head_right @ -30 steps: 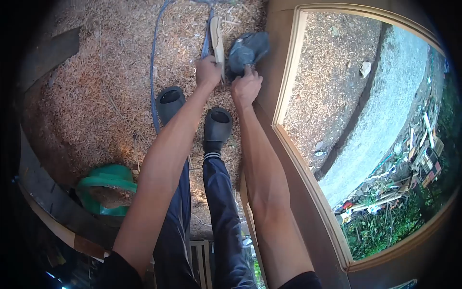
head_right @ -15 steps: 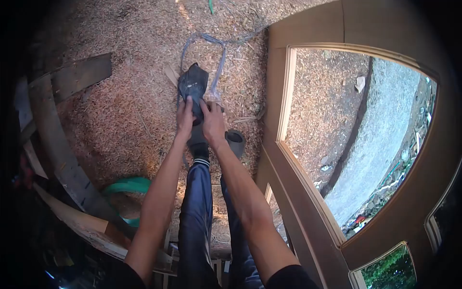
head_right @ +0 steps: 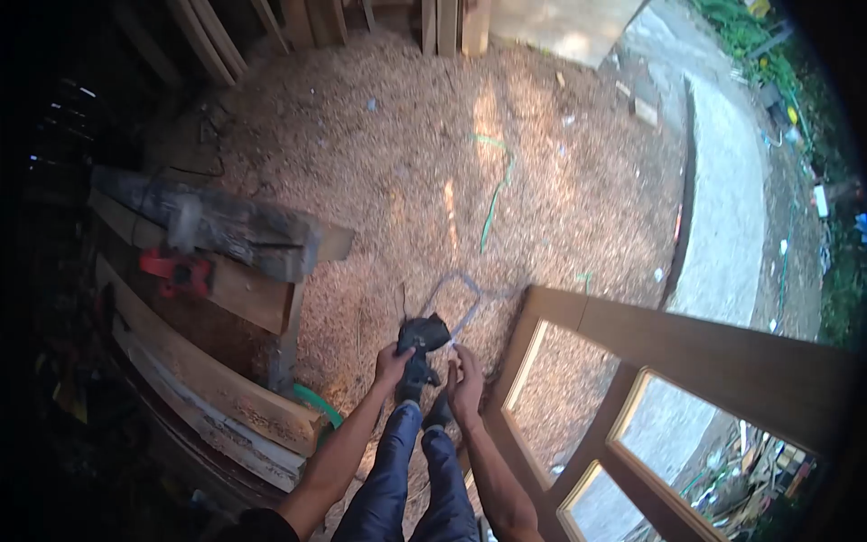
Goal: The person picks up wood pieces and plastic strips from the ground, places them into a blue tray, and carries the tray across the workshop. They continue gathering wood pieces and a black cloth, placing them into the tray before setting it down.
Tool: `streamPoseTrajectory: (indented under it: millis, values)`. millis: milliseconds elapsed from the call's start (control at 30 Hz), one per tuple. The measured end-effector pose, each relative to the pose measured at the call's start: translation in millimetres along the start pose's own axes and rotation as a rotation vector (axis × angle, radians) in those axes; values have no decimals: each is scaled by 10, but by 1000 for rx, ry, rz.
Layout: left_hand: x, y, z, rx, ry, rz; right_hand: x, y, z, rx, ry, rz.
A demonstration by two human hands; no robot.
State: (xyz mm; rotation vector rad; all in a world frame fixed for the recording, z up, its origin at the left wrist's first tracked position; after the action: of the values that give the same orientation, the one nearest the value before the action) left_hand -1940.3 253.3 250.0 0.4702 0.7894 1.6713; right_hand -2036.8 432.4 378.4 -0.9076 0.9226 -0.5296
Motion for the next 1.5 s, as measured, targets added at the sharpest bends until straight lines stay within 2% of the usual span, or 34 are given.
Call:
streamPoseTrajectory:
  millis: [100, 200, 267, 300, 333, 400, 433, 467, 533, 567, 600, 667, 700, 733, 767, 800, 833, 867, 933, 967, 1000, 1033, 1133, 1167, 1200, 1267, 1400, 1500]
  values:
    - [-32, 750, 234, 56, -62, 75, -203, -938, -194, -113, -35, 179]
    - [-97, 1191, 413, 72, -139, 94, -173, -1202, -413, -65, -145, 159]
    - [-174, 1657, 524, 210, -180, 22, -138, -1333, -551, 13, -269, -94]
    - [-229, 1775, 558, 141, -208, 78, -152, -1426, -596, 43, -249, -99]
    - [-329, 1971, 603, 170, -198, 74, -208, -1621, -658, 14, -241, -96]
    - [-446, 2367, 664, 258, -260, 119, -28, -1815, -733, 158, -560, -497]
    - [-502, 2621, 780, 169, -323, 129, -212, -2247, -693, 215, -524, -631]
    - [-570, 2779, 765, 186, -317, 122, -254, -2329, -774, 195, -524, -630]
    - [-762, 3068, 759, 246, -182, 9, -375, -2376, -947, 121, -447, -455]
    - [-821, 3126, 721, 169, -133, 61, -419, -2432, -1003, 112, -450, -459]
    - [-800, 3248, 706, 171, -129, 54, -474, -2476, -1053, 100, -442, -480]
    - [-888, 3593, 681, 417, 46, 227, -633, -2540, -1169, 90, -429, -507]
    - [-821, 3611, 565, 333, -14, 254, -663, -2567, -1250, 88, -478, -550]
    - [-860, 3882, 554, 340, -18, 241, -715, -2632, -1369, 80, -524, -593]
    - [-732, 4147, 591, 244, -197, 280, -840, -2736, -1443, 108, -558, -496]
    - [-516, 4217, 685, 123, -384, 321, -852, -2711, -1535, 106, -598, -508]
    - [-510, 4340, 598, 201, -375, 344, -876, -2651, -1746, 92, -626, -516]
    - [-479, 4537, 425, 200, -403, 326, -974, -2594, -2021, 60, -570, -430]
    - [-563, 4578, 334, 245, -181, 246, -1129, -2506, -2274, 33, -490, -233]
    - [-501, 4625, 277, 237, -191, 244, -1270, -2679, -2379, 32, -493, -280]
    - [-573, 4780, 193, 279, -120, 270, -1390, -2769, -2561, 25, -489, -280]
    - [-687, 4911, 161, 314, -43, 296, -1460, -2778, -2710, 36, -476, -218]
    - [-919, 5112, 46, 292, -22, 352, -1678, -2681, -3029, 22, -427, -13]
    - [-1010, 5135, -20, 288, -4, 430, -1718, -2549, -3113, 149, -489, -28]
    - [-1167, 5193, -179, 284, -11, 420, -1780, -2286, -3230, 299, -565, -199]
    - [-1309, 5127, -456, 292, -53, 762, -1942, -1952, -3320, 423, -559, -194]
    - [-1540, 5481, -960, 199, -11, 629, -2378, -1253, -3587, 537, -522, 267]
    - [-1516, 5890, -1486, 155, -56, 531, -2848, -1143, -3510, 732, -327, 80]
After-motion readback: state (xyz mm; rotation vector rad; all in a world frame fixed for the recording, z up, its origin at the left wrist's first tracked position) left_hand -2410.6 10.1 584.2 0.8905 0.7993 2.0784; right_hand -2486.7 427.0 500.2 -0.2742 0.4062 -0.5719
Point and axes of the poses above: each hand's wrist, its own z-axis away from the middle knuckle, its own x-axis out of the palm, y = z × x, the point moved 9 cm from there along -z, towards the middle knuckle, and after that the axes turned 13 degrees about -y, right-handed, at the moved point
